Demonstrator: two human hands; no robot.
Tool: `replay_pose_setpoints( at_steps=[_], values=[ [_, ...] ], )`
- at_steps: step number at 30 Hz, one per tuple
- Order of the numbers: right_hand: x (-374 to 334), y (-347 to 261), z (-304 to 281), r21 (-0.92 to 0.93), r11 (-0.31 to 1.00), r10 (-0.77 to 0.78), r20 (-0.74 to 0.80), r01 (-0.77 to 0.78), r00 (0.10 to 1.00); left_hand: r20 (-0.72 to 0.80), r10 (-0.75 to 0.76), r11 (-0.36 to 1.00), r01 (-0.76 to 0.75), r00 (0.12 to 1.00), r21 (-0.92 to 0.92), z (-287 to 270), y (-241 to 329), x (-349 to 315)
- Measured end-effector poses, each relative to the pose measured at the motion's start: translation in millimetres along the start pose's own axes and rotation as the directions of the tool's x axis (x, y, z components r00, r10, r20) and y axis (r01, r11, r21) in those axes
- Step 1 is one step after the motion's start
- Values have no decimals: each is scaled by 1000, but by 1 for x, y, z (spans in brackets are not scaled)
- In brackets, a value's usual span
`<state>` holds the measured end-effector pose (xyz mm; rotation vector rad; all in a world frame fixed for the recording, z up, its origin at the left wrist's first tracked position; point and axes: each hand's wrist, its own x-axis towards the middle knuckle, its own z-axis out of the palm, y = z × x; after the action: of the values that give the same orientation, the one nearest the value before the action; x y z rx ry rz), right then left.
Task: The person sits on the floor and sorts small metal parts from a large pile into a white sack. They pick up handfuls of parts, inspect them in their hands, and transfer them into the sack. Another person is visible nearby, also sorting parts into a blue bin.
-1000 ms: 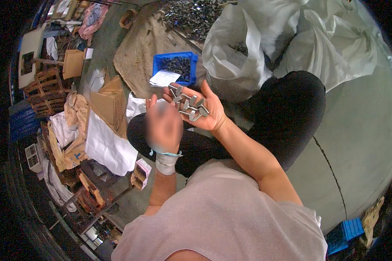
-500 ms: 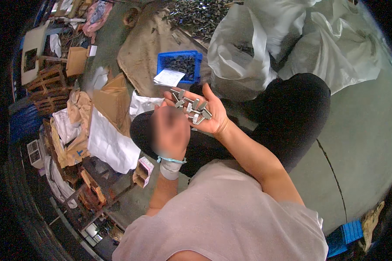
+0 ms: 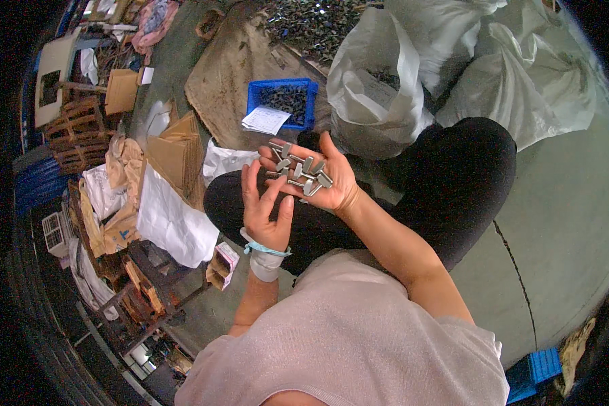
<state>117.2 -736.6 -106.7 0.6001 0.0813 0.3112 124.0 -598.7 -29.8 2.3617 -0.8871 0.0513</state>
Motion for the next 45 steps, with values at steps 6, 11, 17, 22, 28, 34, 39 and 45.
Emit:
replay_pose_setpoints(
  at_steps=[6,11,17,22,28,34,39,45],
  values=[
    [4,5,5,-325,941,-125,-74,95,989,-103,-396,776,274,912,-568,13,2,3],
    [15,48,17,-554,-829,-373,450,-73,811,147,-403,-59,134,904,-989,62,-19,27],
    [16,49,32,-741,-670,-500,393,-56,772,307,-335,-685,-7,891,-728,59,-25,32],
    [0,12,34,-902,228,-819,25,365,573,375,-334,-736,10,865,-677,39,-22,39],
    [-7,13,-5,-751,628,-600,-300,203,742,408,-374,-631,94,833,-770,33,-24,30],
    [-3,16,1,-680,716,-493,-336,155,803,396,-451,-536,112,800,-836,33,-25,25],
    [-2,14,-7,-577,806,-397,-360,133,844,375,-451,-504,115,810,-856,34,-25,23],
    [-2,17,-8,-496,863,-328,-400,99,856,375,-459,-517,101,805,-850,33,-24,25]
  ],
)
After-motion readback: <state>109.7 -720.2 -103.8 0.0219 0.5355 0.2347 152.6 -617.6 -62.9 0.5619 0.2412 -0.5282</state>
